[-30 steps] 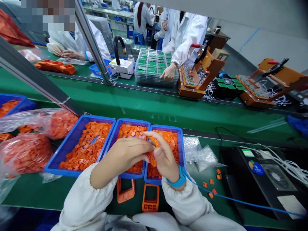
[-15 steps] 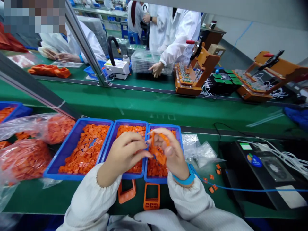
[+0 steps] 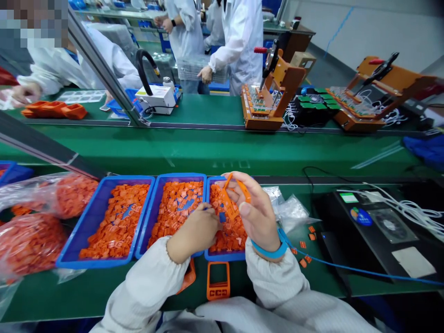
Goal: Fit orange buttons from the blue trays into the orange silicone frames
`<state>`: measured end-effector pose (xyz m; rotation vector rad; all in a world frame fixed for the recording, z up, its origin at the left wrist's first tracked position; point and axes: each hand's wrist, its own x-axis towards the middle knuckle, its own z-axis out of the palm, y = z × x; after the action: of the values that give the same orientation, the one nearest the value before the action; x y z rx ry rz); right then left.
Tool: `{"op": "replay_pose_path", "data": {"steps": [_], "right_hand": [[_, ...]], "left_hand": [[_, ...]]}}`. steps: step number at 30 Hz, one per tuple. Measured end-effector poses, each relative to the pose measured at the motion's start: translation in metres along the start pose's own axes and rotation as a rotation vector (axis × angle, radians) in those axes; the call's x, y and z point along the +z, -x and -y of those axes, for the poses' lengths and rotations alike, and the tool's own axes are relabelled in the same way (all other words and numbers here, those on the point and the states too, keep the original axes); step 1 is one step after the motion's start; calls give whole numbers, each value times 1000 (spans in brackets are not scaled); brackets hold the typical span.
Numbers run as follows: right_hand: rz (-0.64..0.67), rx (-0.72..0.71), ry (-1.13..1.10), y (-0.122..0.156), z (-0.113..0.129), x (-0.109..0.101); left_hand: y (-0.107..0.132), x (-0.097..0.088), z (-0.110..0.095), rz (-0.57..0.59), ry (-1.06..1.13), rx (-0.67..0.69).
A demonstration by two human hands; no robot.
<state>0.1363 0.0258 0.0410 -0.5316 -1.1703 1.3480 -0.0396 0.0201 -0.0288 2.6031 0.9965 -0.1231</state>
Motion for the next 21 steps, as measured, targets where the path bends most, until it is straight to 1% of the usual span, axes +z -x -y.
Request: {"op": "replay_pose_path", "data": {"steps": [3, 8, 14, 21], "right_hand": [[6, -2, 13, -1, -1, 0], [10, 13, -4, -1, 0, 0], [-1, 19, 5, -1, 0, 1], [-27, 8, 40, -2, -1, 0]], "left_hand": [[-1, -1, -1, 22, -1, -8], [-2, -2, -4, 16, 13, -22], [-4, 0, -12, 48, -35, -44], [-3, 7, -10, -46, -15, 10]]}}
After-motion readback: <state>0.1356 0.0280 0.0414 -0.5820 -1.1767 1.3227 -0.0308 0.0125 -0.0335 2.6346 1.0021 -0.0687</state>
